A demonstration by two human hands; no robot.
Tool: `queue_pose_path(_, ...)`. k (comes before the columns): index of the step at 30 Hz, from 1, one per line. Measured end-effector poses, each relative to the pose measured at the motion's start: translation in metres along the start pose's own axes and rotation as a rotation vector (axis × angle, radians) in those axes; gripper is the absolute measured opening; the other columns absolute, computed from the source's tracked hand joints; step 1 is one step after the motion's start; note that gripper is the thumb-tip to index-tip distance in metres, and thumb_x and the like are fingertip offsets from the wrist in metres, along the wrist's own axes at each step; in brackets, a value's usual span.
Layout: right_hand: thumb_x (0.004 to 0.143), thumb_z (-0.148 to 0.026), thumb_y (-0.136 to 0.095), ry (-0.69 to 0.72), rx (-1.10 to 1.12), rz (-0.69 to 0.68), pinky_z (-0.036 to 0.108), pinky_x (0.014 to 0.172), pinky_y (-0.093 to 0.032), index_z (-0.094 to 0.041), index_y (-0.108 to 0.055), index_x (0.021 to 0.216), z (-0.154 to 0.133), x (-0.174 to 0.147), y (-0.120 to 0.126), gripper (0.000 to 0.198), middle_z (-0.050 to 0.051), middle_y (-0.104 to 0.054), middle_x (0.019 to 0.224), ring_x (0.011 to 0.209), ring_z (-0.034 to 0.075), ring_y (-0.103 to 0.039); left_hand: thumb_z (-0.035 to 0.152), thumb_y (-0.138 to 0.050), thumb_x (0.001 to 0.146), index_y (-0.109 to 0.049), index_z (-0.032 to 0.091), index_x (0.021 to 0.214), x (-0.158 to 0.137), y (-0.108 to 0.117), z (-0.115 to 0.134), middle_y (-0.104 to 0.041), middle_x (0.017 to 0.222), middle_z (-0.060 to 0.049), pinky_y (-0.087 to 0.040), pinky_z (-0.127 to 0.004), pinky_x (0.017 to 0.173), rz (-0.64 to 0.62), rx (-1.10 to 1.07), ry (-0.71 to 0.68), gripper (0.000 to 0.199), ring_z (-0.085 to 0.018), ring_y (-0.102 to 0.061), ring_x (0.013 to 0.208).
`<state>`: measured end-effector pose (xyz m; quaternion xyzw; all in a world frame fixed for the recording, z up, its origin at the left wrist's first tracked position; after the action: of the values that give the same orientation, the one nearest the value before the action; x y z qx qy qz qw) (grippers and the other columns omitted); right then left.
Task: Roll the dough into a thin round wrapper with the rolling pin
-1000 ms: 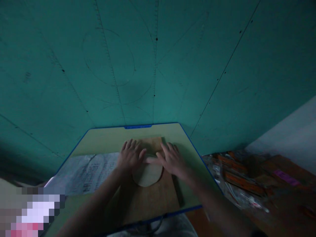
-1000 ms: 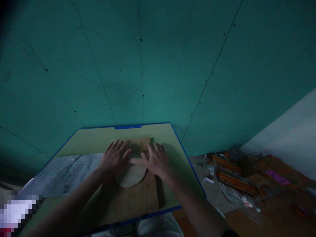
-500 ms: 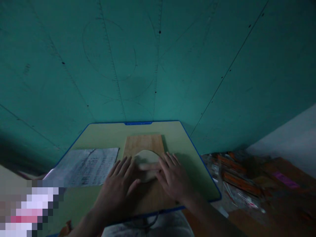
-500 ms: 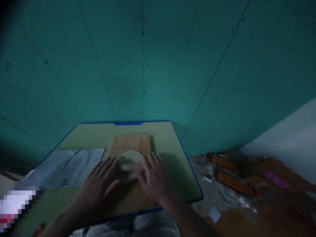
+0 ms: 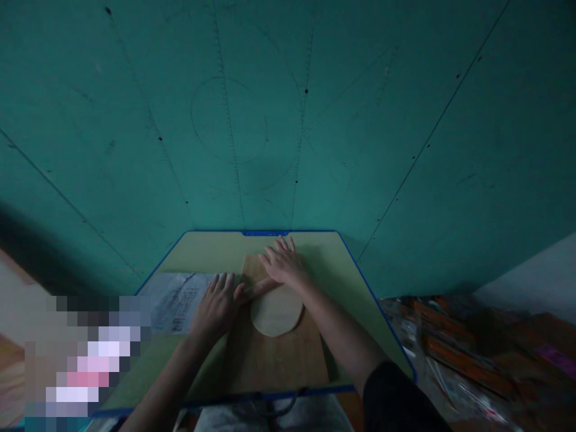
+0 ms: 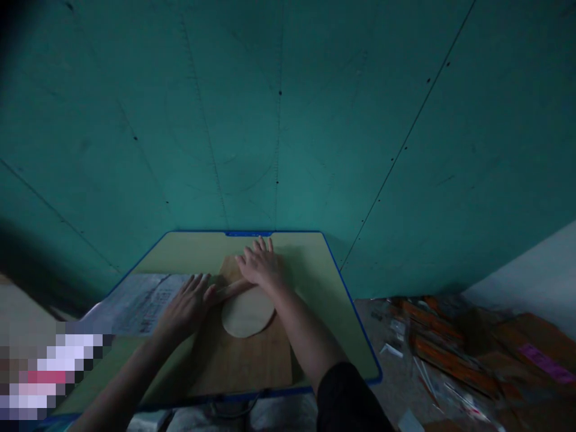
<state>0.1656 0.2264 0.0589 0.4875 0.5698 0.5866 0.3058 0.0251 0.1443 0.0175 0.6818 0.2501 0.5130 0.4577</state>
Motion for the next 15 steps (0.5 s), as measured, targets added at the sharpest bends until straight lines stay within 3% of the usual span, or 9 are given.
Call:
queue_pose_path(2, 0.105, -0.047, -0.037, 0.008, 0.009, 0.011, 0.051, 0.121, -0.016, -0.017, -0.067, 0.124, -0.002, -0.014, 0.002, 0.047, 0.015, -0.058, 0.143, 0.143, 0.029, -0.041, 0.035, -0.027, 0.103, -0.061, 0.010, 0.124, -0.010, 0.007, 0.013, -0.069, 0.125, -0.020, -0.051, -0.050, 0.103, 0.018, -0.011, -0.039, 0.048, -0.034, -0.061, 0.125)
queue_pose_path(5, 0.105, -0.041, -0.041, 0.073, 0.046, -0.004, 0.047, 0.120, -0.023, -0.016, -0.064, 0.130, 0.001, -0.060, 0.002, 0.042, 0.013, -0.064, 0.137, 0.134, 0.026, -0.050, 0.040, -0.037, 0.099, -0.050, 0.007, 0.138, -0.042, 0.027, 0.049, -0.063, 0.134, -0.024, -0.050, -0.052, 0.104, 0.062, -0.008, -0.053, 0.053, -0.037, -0.057, 0.129)
queue_pose_path(10, 0.105, -0.038, -0.041, 0.140, 0.066, 0.030, 0.049, 0.121, -0.025, -0.015, -0.051, 0.146, 0.015, -0.137, 0.012, 0.048, 0.013, -0.047, 0.155, 0.145, 0.027, -0.038, 0.039, -0.040, 0.096, -0.031, 0.006, 0.152, -0.082, 0.057, 0.102, -0.055, 0.145, -0.024, -0.046, -0.048, 0.107, 0.096, 0.023, -0.179, 0.066, -0.035, -0.052, 0.135)
queue_pose_path(12, 0.104, -0.040, -0.042, 0.142, 0.049, 0.024, 0.051, 0.121, -0.025, -0.015, -0.048, 0.148, 0.017, -0.141, 0.010, 0.051, 0.014, -0.045, 0.156, 0.145, 0.029, -0.038, 0.049, -0.038, 0.097, -0.034, 0.005, 0.150, -0.078, 0.057, 0.098, -0.054, 0.145, -0.024, -0.044, -0.048, 0.108, 0.099, 0.031, -0.198, 0.069, -0.035, -0.051, 0.135)
queue_pose_path(15, 0.104, -0.044, -0.043, 0.133, 0.029, -0.011, 0.050, 0.121, -0.025, -0.012, -0.049, 0.148, 0.014, -0.110, 0.001, 0.055, 0.017, -0.047, 0.154, 0.144, 0.030, -0.040, 0.059, -0.035, 0.098, -0.046, 0.005, 0.143, -0.044, 0.038, 0.068, -0.060, 0.139, -0.024, -0.044, -0.051, 0.108, 0.051, 0.039, -0.152, 0.071, -0.036, -0.055, 0.131)
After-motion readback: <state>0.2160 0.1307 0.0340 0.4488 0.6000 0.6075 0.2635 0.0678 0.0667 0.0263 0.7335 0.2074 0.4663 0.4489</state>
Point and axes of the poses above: each hand's wrist, its own x-axis towards the middle knuckle, its own y-axis out of the back of the hand, z = x × y, the point moved 9 cm from there along x, towards the middle knuckle
